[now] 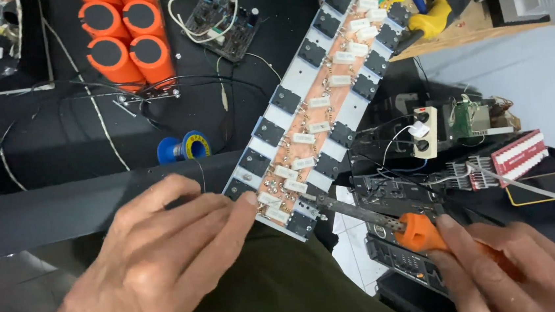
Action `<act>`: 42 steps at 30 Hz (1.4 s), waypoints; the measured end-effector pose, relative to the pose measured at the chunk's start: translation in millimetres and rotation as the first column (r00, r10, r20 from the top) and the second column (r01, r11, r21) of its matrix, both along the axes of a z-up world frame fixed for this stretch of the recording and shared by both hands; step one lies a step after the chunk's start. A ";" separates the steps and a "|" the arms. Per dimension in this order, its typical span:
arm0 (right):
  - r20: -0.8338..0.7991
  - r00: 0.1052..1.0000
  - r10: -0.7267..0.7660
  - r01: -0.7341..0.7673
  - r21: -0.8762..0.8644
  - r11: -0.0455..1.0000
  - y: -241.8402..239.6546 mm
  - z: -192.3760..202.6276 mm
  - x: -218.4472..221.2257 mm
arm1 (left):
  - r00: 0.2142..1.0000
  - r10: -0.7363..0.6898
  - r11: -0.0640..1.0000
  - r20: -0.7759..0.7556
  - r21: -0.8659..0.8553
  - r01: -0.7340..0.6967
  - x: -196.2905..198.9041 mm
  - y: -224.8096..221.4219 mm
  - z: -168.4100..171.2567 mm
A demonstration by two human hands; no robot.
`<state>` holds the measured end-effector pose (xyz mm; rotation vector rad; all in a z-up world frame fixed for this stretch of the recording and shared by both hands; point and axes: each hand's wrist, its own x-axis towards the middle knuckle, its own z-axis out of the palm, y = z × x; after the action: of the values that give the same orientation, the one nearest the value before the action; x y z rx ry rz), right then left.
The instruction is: Soldering electronic components onto a circuit board and preparing wire connections using pliers.
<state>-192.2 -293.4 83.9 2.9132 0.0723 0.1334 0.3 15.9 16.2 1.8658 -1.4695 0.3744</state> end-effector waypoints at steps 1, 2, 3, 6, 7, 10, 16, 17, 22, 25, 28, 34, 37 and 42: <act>0.000 1.000 -0.007 0.007 0.001 1.000 -2.1 -3.0 -5.5 | 1.000 -0.007 1.000 0.000 0.001 0.007 0.3 -2.2 2.1; -0.025 0.998 -0.049 0.048 -0.041 0.998 -4.4 -6.1 -11.2 | 1.000 -0.012 1.000 0.017 0.007 0.012 0.5 -4.8 4.2; -0.049 0.995 -0.092 0.088 -0.082 0.993 -6.8 -9.2 -17.3 | 0.999 -0.017 1.000 0.033 0.013 0.017 0.2 -7.5 6.2; -0.064 0.998 -0.010 0.003 -0.112 0.994 -7.9 -2.9 -11.5 | 0.999 -0.022 0.993 0.036 0.113 0.018 -0.4 -10.9 18.4; -0.064 0.998 -0.012 0.005 -0.109 0.994 -11.0 -5.7 -14.8 | 0.999 -0.024 0.993 0.036 0.116 0.020 1.0 -12.9 20.6; -0.101 0.995 -0.004 -0.010 -0.142 0.990 -15.5 -8.8 -16.5 | 0.997 -0.074 0.985 -0.004 0.153 0.073 3.3 -17.3 26.4; -0.042 0.999 -0.014 0.012 -0.065 0.998 -10.4 -8.5 -9.8 | 0.995 -0.080 0.981 -0.057 0.175 0.089 6.2 -24.9 31.3; -0.050 0.999 -0.019 0.015 -0.076 0.997 -11.3 -9.1 -10.0 | 0.995 -0.076 0.978 -0.070 0.187 0.088 6.3 -26.0 31.9; -0.061 0.998 -0.008 0.007 -0.012 1.000 -23.7 -14.3 -10.8 | 0.997 -0.081 0.980 -0.018 0.178 0.083 9.5 -28.5 39.2; 0.170 0.979 -0.110 0.063 0.261 0.963 -26.0 -10.6 10.4 | 0.967 0.237 0.971 -0.090 0.033 -0.235 3.1 -16.2 35.4; 0.128 0.933 0.336 -0.345 0.057 0.937 -16.0 -4.0 47.6 | 0.626 0.760 0.633 -0.172 0.414 -0.655 -1.2 17.9 -7.4; 0.443 0.858 -0.259 -0.132 0.678 0.723 -25.3 -81.5 59.9 | 0.505 0.744 0.477 -0.438 -0.181 -0.860 10.5 46.7 -53.4; 0.361 0.849 -0.387 -0.003 0.734 0.679 -16.8 -87.0 66.0 | 0.518 0.793 0.476 -0.319 -0.204 -0.855 15.7 51.1 -44.3; 0.374 0.821 -0.432 -0.067 0.814 0.578 -0.3 -90.9 83.9 | 0.540 0.777 0.526 -0.323 -0.138 -0.839 23.8 50.3 -44.9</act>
<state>-108.3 -293.7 -7.0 3.5654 -0.5616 1.2784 24.1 66.2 -28.7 2.1643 -0.2415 0.7383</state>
